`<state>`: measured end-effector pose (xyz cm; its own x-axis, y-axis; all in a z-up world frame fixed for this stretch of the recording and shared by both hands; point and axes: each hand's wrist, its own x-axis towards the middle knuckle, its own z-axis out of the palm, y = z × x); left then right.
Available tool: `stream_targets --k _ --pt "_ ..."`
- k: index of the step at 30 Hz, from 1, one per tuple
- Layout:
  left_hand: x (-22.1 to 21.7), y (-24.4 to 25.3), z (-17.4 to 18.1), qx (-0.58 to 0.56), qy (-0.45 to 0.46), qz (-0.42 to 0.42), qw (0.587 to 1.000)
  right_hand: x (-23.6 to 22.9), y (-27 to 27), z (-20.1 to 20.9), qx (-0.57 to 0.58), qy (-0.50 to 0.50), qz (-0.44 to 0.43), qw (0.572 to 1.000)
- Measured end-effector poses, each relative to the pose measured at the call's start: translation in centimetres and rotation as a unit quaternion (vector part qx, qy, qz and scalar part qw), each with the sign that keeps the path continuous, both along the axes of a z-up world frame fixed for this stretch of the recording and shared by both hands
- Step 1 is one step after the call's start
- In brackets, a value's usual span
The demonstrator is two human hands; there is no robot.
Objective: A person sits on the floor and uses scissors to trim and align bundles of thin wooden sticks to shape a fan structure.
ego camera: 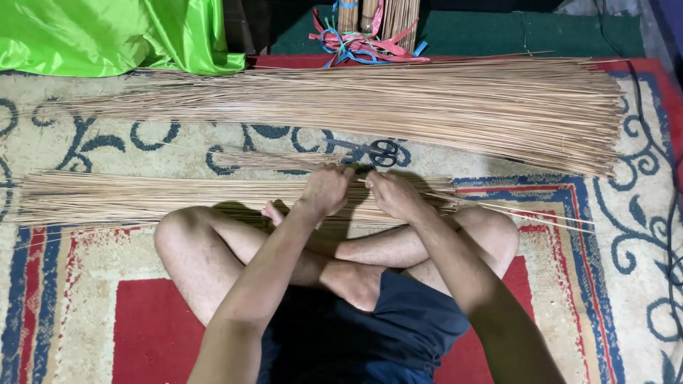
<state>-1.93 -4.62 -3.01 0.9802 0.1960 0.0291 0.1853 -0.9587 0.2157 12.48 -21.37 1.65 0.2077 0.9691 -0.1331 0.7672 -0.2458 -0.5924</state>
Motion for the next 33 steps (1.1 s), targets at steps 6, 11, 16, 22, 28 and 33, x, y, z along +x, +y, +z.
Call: stream_targets --k 6,11,16,22,28,33 --pt "-4.3 6.4 -1.1 0.045 0.007 0.073 0.996 5.3 -4.5 0.8 -0.064 -0.008 -0.047 0.997" --pt "-5.2 6.8 -0.3 0.045 -0.019 0.085 0.995 6.4 -5.8 2.5 -0.084 -0.039 -0.052 0.994" --pt "-5.1 6.6 -1.5 0.047 -0.064 0.090 0.993 6.8 -5.9 2.4 -0.082 -0.035 -0.058 0.994" --pt "-5.0 5.8 -0.3 0.040 -0.039 0.085 0.995 5.8 -5.2 2.6 -0.080 -0.016 -0.076 0.994" --pt "-2.5 1.1 3.3 0.003 0.066 0.082 0.994 2.0 -1.3 2.5 -0.069 0.025 -0.039 0.997" --pt "-0.9 -2.0 2.6 -0.015 -0.065 0.039 0.997 -0.6 1.3 0.7 -0.053 0.051 -0.007 0.997"
